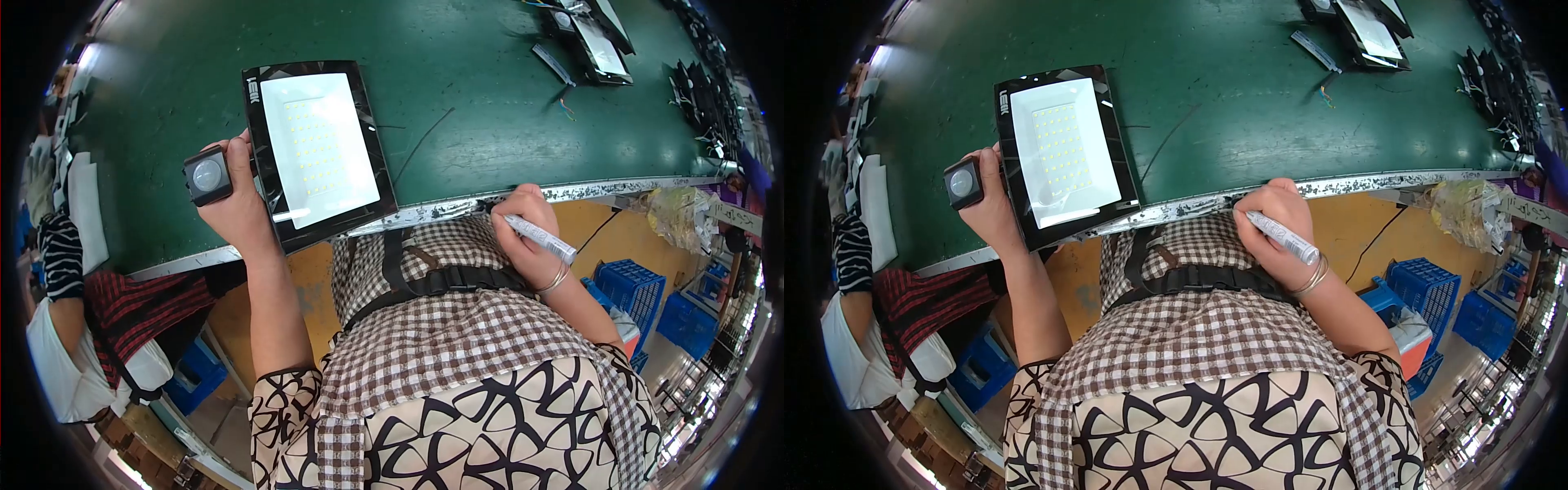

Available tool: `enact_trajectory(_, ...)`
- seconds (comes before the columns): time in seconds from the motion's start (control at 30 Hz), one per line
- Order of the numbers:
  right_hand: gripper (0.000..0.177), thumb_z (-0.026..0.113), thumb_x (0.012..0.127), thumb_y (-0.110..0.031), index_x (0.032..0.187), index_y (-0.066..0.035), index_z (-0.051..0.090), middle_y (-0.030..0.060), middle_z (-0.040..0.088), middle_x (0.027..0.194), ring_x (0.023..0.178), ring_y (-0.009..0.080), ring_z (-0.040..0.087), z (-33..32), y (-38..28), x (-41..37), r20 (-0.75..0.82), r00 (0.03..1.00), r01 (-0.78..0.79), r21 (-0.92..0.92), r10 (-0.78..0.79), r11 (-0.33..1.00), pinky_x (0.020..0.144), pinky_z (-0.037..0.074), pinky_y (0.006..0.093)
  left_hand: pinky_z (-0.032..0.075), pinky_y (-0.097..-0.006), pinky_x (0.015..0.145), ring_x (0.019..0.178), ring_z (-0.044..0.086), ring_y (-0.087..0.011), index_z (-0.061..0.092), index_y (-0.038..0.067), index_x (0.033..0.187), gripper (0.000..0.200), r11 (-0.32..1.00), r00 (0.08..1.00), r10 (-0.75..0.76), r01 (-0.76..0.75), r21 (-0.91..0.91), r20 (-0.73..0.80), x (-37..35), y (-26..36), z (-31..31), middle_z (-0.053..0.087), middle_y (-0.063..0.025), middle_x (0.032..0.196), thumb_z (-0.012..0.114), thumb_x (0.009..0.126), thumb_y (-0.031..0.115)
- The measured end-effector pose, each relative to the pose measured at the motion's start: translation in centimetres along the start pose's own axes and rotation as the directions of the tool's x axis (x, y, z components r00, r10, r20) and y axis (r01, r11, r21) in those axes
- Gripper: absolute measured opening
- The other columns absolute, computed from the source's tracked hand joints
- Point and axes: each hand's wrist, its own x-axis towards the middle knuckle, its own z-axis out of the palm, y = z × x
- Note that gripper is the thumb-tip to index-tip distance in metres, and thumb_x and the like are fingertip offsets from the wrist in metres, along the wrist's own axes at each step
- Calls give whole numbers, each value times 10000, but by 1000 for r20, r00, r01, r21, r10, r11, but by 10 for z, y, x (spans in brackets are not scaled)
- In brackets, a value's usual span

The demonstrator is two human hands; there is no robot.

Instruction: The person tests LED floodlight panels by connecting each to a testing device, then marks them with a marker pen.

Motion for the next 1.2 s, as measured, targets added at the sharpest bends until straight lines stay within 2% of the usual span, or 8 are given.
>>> enact_trajectory(0.03, 89, 643, 729, -38, 741, -79, 565, 48, 587, 681, 601, 221, 557, -5, -1, 4, 73, 997, 44, -47, -40, 998, 697, 407, 338, 487, -243, 729, 789, 611, -132, 584, -39, 892, 104, 1000, 1000, -2, 1, -24, -14, 0, 0, 2, 625, -85, 842, 610, 875, 60)
enact_trajectory(0.13, 80, 645, 731, -47, 752, -76, 573, 47, 598, 693, 604, 214, 563, -3, -7, 0, 29, 999, -19, 44, 18, 999, 696, 408, 332, 519, -283, 769, 834, 636, -174, 543, -37, 915, 111, 999, 1000, 7, -7, 31, 18, 0, -2, -3, 641, -133, 894, 603, 875, 48)
enact_trajectory(0.3, 75, 657, 736, -73, 762, -62, 588, 41, 591, 685, 650, 202, 514, -7, -1, -10, -2, 977, -212, 122, 214, 970, 679, 405, 321, 515, -284, 777, 836, 635, -173, 544, -35, 912, 118, 999, 1000, 3, -4, 37, 10, 1, -3, -3, 641, -130, 893, 609, 873, 56)
enact_trajectory(0.5, 136, 653, 668, -5, 751, -74, 570, 45, 558, 651, 601, 232, 522, -8, -9, -7, -108, 992, -69, -75, 60, 995, 652, 422, 335, 514, -279, 776, 837, 634, -169, 548, -33, 903, 108, 999, 1000, -2, 2, 35, 5, 0, -1, -2, 643, -125, 897, 605, 876, 55)
enact_trajectory(0.6, 185, 647, 634, 23, 760, -78, 558, 51, 545, 639, 582, 249, 534, -9, -2, -2, 4, 991, 134, -207, -136, 969, 663, 429, 340, 499, -254, 752, 812, 620, -147, 569, -35, 897, 96, 1000, 1000, -7, 7, 14, -14, -2, 0, 0, 626, -96, 859, 611, 872, 48)
enact_trajectory(0.93, 175, 624, 641, 41, 742, -73, 540, 49, 534, 612, 562, 228, 538, -10, 0, 0, -6, 988, 150, -140, -152, 979, 676, 417, 351, 491, -241, 745, 804, 614, -138, 581, -37, 908, 96, 1000, 1000, -9, 9, -24, -14, -1, 0, 0, 618, -83, 855, 610, 874, 48)
enact_trajectory(1.0, 167, 629, 648, 31, 740, -74, 538, 46, 540, 618, 564, 227, 539, -15, -9, -1, -35, 992, 120, -84, -123, 989, 673, 414, 350, 507, -263, 760, 827, 627, -157, 561, -36, 910, 100, 1000, 1000, -11, 11, 27, -1, -1, 0, -3, 635, -110, 880, 600, 879, 50)
enact_trajectory(1.2, 129, 611, 679, 20, 737, -68, 536, 62, 548, 632, 577, 236, 538, -15, -7, 3, -12, 997, 78, -148, -81, 986, 661, 404, 355, 515, -273, 769, 839, 631, -164, 550, -36, 909, 96, 1000, 1000, 2, -2, 27, 8, 1, -1, -1, 640, -120, 894, 592, 881, 45)
